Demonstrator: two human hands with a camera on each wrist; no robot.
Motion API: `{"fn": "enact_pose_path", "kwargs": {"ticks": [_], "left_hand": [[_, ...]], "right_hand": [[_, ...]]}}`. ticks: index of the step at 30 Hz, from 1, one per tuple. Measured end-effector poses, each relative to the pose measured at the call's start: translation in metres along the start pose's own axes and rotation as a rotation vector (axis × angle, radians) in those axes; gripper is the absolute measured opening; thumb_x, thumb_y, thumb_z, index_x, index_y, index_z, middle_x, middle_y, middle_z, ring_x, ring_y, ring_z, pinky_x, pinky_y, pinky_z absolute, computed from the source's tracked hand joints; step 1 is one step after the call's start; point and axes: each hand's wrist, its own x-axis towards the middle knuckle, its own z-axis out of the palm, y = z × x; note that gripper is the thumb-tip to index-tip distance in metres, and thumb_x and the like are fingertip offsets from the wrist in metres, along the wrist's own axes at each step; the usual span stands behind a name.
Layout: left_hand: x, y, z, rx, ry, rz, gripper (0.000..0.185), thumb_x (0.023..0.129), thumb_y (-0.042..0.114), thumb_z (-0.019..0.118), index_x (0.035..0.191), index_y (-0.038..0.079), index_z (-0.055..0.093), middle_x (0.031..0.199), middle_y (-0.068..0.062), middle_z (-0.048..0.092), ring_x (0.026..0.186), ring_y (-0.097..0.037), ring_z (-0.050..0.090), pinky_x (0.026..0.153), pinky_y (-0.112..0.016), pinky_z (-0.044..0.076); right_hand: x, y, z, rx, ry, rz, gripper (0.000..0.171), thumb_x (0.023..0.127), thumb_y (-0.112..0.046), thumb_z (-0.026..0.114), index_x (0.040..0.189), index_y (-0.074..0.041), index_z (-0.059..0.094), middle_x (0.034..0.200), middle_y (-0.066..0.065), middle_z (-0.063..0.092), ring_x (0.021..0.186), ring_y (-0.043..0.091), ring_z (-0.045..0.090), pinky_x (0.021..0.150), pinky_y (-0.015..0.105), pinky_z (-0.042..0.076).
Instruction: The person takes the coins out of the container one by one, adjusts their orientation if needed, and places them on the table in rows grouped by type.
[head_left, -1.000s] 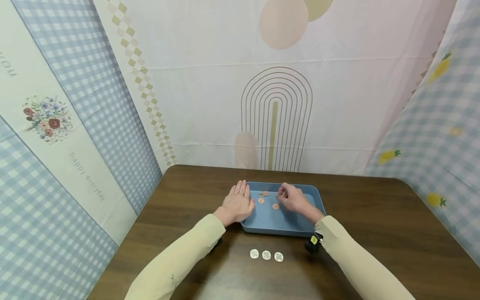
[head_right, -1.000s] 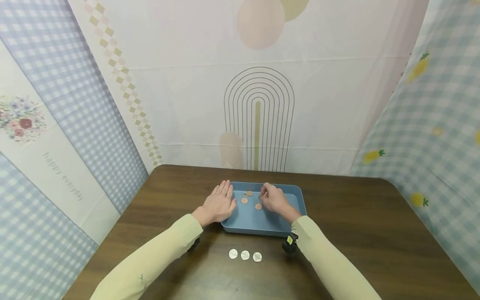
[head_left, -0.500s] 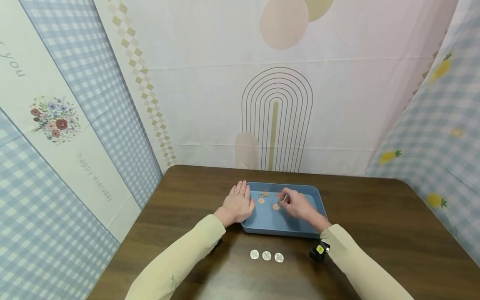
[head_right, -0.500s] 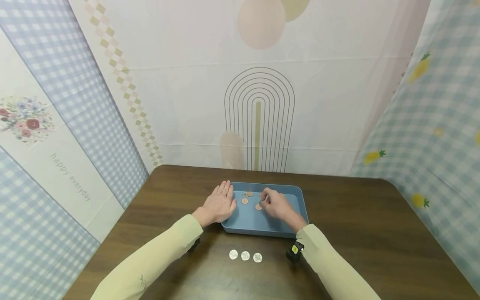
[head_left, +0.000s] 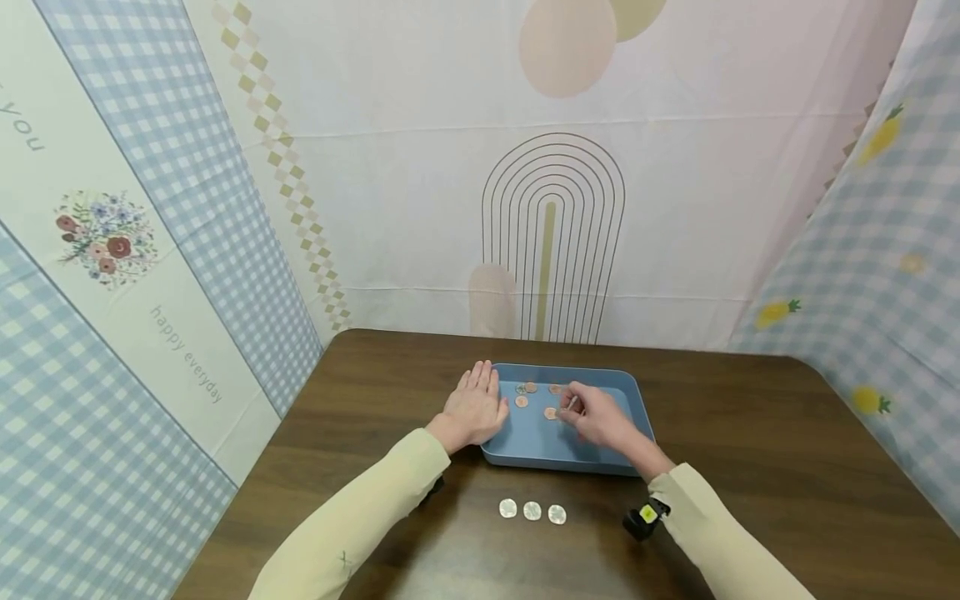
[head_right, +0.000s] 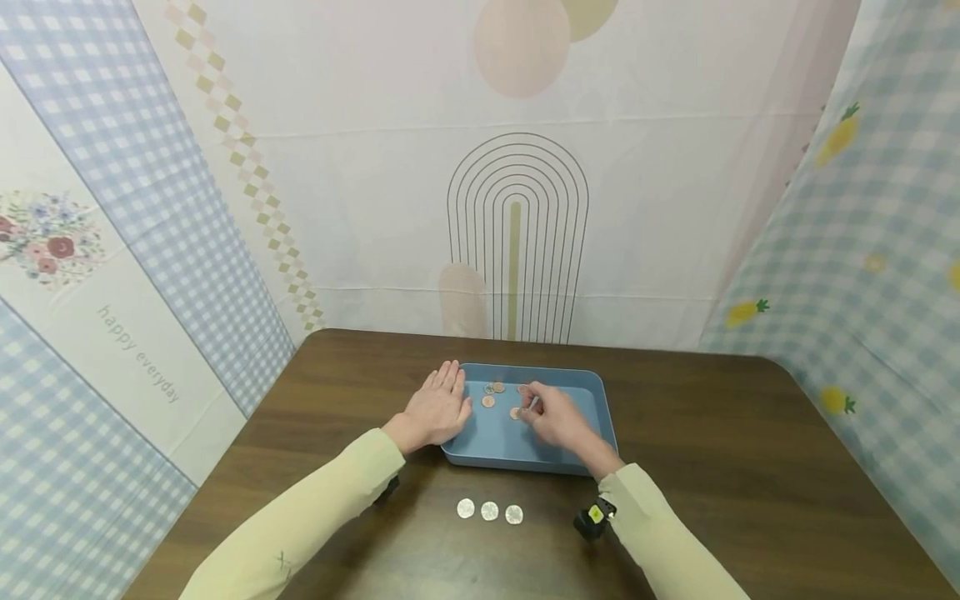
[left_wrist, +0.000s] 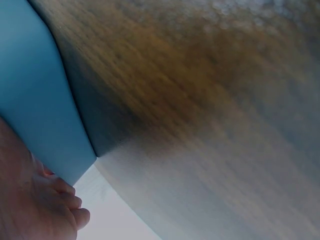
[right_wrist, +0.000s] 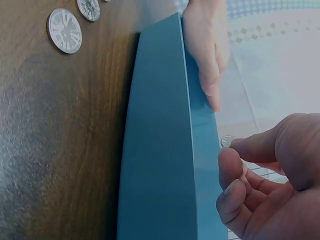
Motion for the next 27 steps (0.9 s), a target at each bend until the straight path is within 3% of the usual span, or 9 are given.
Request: {"fn": "enact_pose_path", "kwargs": {"ticks": [15,27], "left_hand": [[0.000,0.001,0.000,-0.012,-0.006,0.000,0.066,0.104,0.040,0.021,0.155,-0.001,0.022,0.164,-0.020,0.016,0.153,-0.031,0.014,0.124,-0.042,0.016],[0.001,0.001,-0.001,-0.013,-0.001,-0.001,0.065,0.104,0.040,0.022,0.155,-0.001,0.022,0.164,-0.020,0.016,0.153,-0.031,0.015,0.124,-0.042,0.016]], "right_hand": [[-0.016,0.009,-0.003,0.109,0.023,-0.013,0.009,0.092,-0.007,0.065,0.092,-0.004,0.056,0.073,0.018,0.063,0.048,0.017,0.057,0.048,0.027,0.044],[-0.029,0.013,-0.007,0.150,0.041,0.057,0.010,0.092,-0.011,0.066,0.095,-0.007,0.058,0.075,0.018,0.062,0.049,0.018,0.057,0.047,0.028,0.044]]}}
